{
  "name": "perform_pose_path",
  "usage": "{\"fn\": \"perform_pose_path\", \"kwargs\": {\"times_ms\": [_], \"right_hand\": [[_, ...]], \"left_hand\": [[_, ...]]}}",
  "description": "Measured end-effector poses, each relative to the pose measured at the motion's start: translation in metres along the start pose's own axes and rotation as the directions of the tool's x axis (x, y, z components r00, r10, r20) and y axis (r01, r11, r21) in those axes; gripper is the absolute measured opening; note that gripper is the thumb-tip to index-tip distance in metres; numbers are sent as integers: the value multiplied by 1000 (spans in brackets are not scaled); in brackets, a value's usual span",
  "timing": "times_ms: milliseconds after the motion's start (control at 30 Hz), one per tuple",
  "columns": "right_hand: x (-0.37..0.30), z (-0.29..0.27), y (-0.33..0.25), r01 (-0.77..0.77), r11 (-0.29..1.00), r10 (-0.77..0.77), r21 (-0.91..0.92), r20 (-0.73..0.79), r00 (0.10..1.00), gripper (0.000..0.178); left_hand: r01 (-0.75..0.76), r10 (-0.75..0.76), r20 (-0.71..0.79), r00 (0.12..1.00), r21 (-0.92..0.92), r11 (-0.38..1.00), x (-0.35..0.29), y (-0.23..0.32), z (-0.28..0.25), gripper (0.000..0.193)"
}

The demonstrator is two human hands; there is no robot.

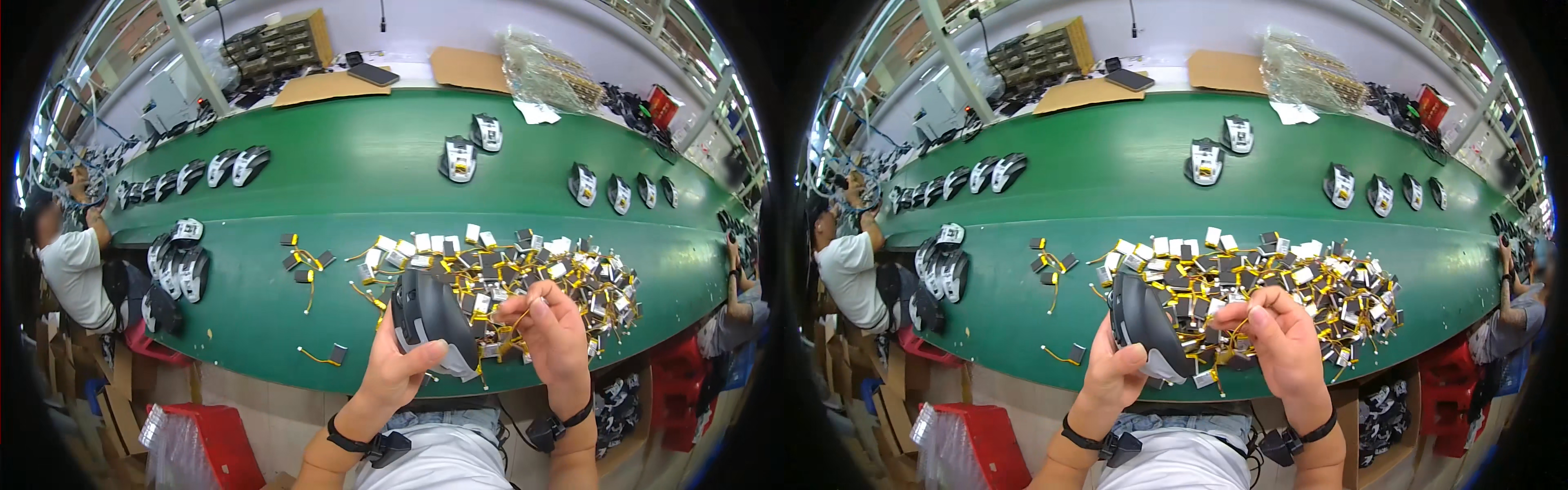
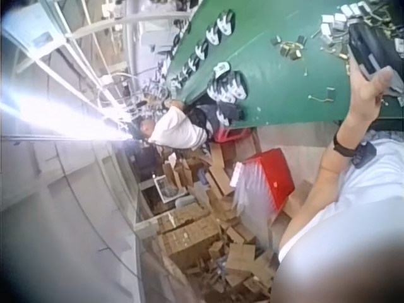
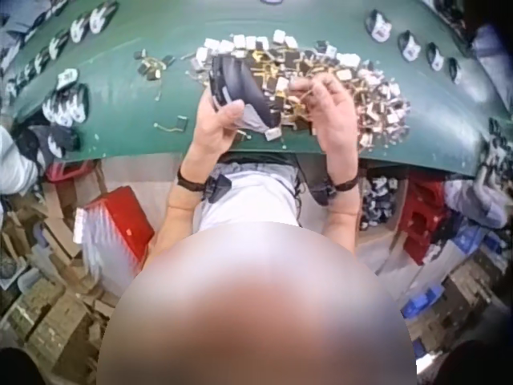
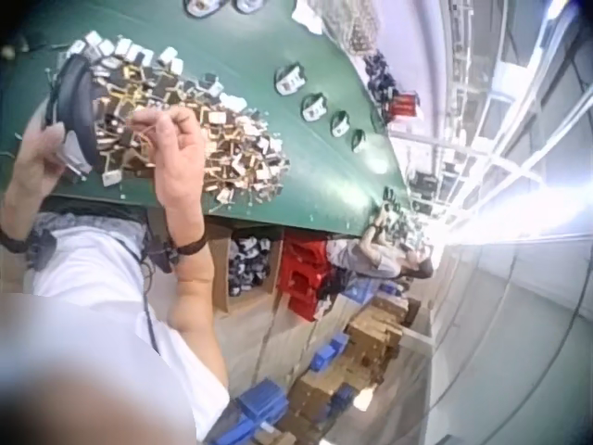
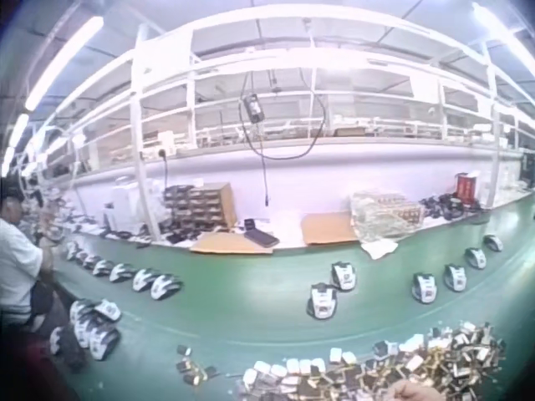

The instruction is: The person assembles small electronic devices by inserting battery packs into the bottom of each unit. They pick up a device, insert a battery, and place the completed unit on the table, repeating this process for multiple items.

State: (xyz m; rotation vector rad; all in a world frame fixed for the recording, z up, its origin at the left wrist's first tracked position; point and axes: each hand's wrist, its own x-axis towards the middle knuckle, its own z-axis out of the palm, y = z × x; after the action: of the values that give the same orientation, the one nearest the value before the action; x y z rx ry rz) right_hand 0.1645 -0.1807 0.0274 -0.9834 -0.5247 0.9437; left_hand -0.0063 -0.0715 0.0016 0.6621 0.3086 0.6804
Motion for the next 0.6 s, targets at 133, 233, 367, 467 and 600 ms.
{"fn": "perform_pose_path", "kwargs": {"times_ms": [133, 233, 367, 467, 600], "right_hand": [[-4, -1, 16, -168, 964, 112, 204, 261, 959, 13], [-7, 4, 24, -79, 994, 85, -72, 96, 992, 15], [-19, 17, 14, -72, 977, 81, -201, 38, 996, 14], [-16, 23, 21, -29, 983, 37, -183, 39, 999, 14], [-16, 12, 33, -74, 983, 74, -169, -3, 997, 13]], "left_hand": [[-48, 48, -27, 998, -28, 998, -3, 5, -10, 70], [-94, 93, -50, 994, -20, 995, -1, 1, -17, 63], [-93, 93, -150, 984, 8, 996, 2, -1, -5, 64], [-3, 2, -76, 997, -12, 1000, 3, -4, -15, 67], [-15, 15, -99, 995, 3, 1000, -5, -11, -16, 65]]}}
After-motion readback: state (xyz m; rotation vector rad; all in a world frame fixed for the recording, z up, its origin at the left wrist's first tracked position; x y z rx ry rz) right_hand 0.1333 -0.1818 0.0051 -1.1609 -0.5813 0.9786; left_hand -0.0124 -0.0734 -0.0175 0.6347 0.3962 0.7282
